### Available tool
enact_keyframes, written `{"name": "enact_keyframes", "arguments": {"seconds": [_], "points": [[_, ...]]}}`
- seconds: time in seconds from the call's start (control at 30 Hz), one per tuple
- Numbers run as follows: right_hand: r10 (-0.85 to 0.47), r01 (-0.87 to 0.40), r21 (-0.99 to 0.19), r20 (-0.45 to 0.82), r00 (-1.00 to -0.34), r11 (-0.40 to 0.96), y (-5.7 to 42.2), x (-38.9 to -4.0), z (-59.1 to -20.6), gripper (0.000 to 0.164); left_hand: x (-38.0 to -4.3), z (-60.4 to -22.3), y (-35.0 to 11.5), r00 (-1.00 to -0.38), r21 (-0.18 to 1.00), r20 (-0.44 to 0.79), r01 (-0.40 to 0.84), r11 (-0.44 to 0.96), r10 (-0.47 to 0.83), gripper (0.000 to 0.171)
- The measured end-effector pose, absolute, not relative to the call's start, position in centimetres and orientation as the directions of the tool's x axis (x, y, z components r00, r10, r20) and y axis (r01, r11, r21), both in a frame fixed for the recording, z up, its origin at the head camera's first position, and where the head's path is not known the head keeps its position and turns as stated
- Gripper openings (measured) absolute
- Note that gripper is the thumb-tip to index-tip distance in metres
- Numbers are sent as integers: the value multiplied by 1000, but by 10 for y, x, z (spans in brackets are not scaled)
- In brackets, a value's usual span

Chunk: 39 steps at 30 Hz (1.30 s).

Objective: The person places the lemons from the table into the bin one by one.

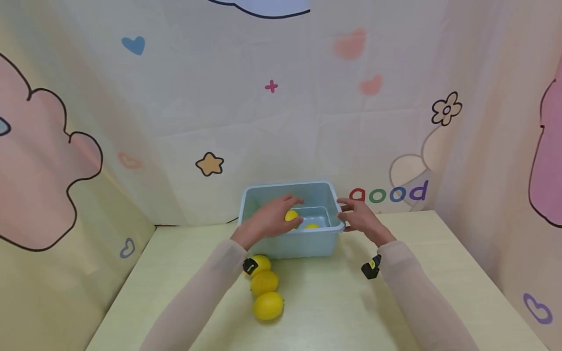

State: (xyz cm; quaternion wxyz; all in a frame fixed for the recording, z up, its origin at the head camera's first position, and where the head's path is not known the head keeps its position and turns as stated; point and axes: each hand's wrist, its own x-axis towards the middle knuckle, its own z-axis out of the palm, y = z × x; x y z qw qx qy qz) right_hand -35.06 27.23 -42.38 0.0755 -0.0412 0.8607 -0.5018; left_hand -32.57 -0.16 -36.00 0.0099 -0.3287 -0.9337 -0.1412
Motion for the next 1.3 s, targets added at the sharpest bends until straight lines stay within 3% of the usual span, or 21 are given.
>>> {"name": "enact_keyframes", "arguments": {"seconds": [0.23, 0.87, 1.3], "points": [[-156, -5, -870, -83, -984, 494, 272, -350, -422, 61, -311, -362, -10, -750, 209, 160, 661, 721, 642, 51], [-157, -6, -864, -85, -984, 503, 270, -350, -422, 62, -274, -369, -38, -693, 208, 264, 720, 662, 671, 47], [-147, 21, -869, -107, -983, 495, 270, -348, -419, 62, -249, -381, -42, -631, 112, 298, 768, 630, 716, 45]]}}
